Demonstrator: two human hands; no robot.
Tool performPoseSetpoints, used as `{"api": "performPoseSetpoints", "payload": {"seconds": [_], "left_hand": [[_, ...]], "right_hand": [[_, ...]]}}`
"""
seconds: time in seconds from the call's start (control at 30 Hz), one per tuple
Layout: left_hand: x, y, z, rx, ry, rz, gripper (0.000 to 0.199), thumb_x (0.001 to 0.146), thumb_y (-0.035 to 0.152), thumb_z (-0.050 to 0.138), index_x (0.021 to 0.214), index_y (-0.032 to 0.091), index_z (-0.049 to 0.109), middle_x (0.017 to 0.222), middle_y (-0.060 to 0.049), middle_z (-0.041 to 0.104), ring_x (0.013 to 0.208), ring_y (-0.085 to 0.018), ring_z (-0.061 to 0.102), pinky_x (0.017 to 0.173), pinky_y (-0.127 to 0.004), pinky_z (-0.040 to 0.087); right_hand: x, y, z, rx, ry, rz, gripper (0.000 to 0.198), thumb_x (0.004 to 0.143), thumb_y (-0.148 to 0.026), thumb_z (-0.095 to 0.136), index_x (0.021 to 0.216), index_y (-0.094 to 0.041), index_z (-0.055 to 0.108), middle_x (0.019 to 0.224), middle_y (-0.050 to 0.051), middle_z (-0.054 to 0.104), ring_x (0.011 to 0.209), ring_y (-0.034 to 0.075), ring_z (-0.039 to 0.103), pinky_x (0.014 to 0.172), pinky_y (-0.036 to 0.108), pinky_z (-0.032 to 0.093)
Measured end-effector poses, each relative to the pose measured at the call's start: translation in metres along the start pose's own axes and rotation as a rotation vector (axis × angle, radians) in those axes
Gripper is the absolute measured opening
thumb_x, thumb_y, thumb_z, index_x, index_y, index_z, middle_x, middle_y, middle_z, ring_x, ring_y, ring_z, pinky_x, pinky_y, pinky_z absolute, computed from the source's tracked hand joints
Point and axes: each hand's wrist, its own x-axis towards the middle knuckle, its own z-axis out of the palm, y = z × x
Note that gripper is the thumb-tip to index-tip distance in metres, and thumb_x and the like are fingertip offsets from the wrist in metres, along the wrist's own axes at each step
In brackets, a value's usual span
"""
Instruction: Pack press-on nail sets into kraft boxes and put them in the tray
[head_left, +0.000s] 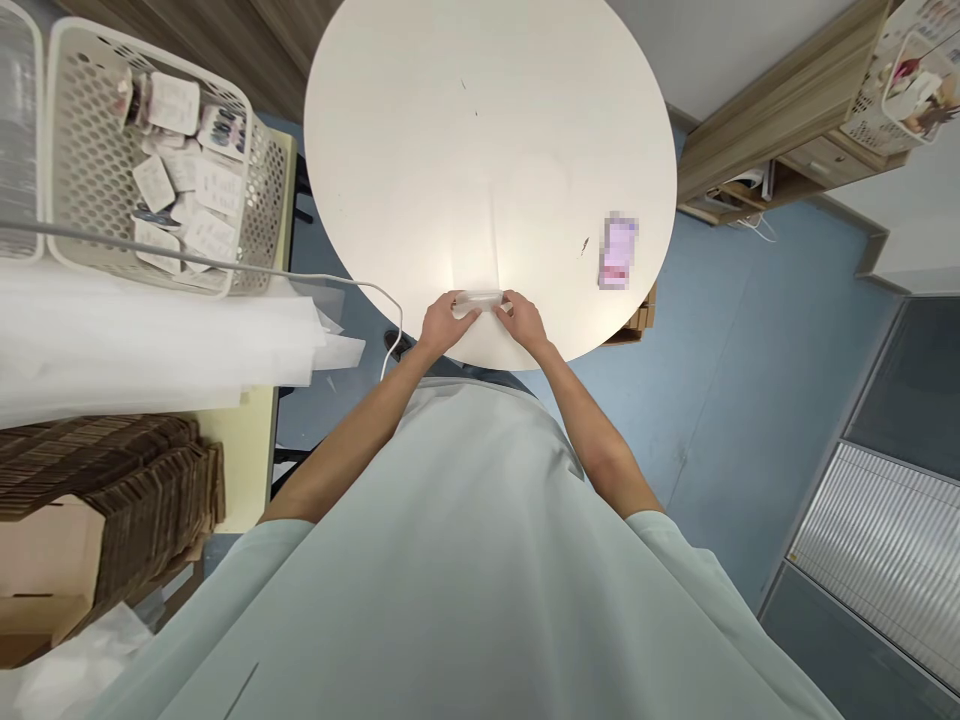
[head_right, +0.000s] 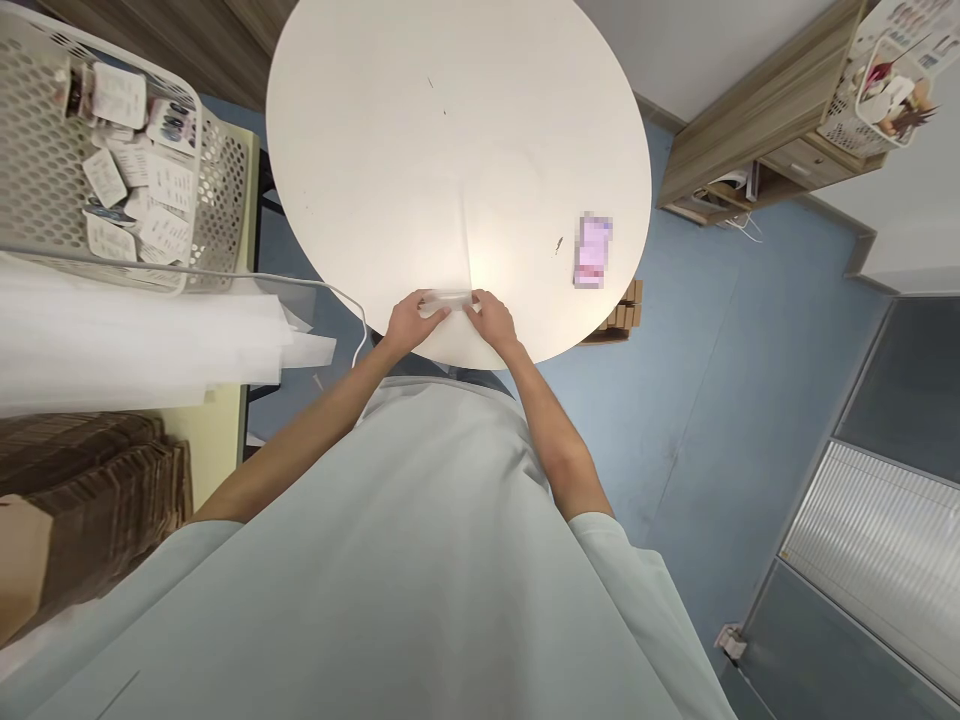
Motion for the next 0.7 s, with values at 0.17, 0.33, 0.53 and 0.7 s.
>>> {"api": "performPoseSetpoints", "payload": {"seconds": [0.17, 0.33, 0.53, 0.7], "left_hand": [[0.019, -0.003, 0.008, -0.011, 0.086, -0.155, 0.045, 0.097, 0.036, 0.066, 0.138, 0.016, 0.065, 0.141, -0.015, 0.074, 0.125, -0.031, 0.072, 0.106, -0.04, 0.057], [0.034, -0.006, 0.016, -0.027, 0.147, -0.218, 0.056, 0.097, 0.034, 0.07, 0.151, 0.02, 0.059, 0.139, -0.015, 0.074, 0.123, -0.033, 0.073, 0.108, -0.045, 0.057], [0.035, -0.008, 0.015, 0.047, 0.175, -0.158, 0.076, 0.099, 0.038, 0.072, 0.167, 0.021, 0.043, 0.149, -0.018, 0.066, 0.132, -0.035, 0.068, 0.116, -0.052, 0.052], [0.044, -0.003, 0.008, 0.216, 0.143, 0.239, 0.08, 0.103, 0.046, 0.066, 0.173, 0.018, 0.039, 0.177, -0.022, 0.042, 0.169, -0.042, 0.03, 0.135, -0.06, 0.029]], "right_hand": [[0.018, -0.004, 0.002, -0.002, 0.045, 0.038, 0.031, 0.11, -0.035, 0.054, 0.13, -0.018, 0.071, 0.128, 0.01, 0.077, 0.107, 0.024, 0.073, 0.098, 0.035, 0.057], [0.031, -0.005, 0.006, -0.004, 0.057, 0.14, 0.028, 0.109, -0.035, 0.058, 0.129, -0.019, 0.07, 0.125, 0.011, 0.079, 0.119, 0.026, 0.073, 0.102, 0.038, 0.058], [0.035, -0.013, 0.006, -0.065, 0.064, 0.172, 0.034, 0.108, -0.03, 0.059, 0.139, -0.02, 0.066, 0.134, 0.014, 0.074, 0.123, 0.03, 0.072, 0.107, 0.048, 0.061], [0.041, -0.022, 0.008, -0.224, 0.052, -0.112, 0.055, 0.106, -0.021, 0.058, 0.159, -0.015, 0.052, 0.171, 0.021, 0.047, 0.16, 0.036, 0.044, 0.131, 0.059, 0.046]]}}
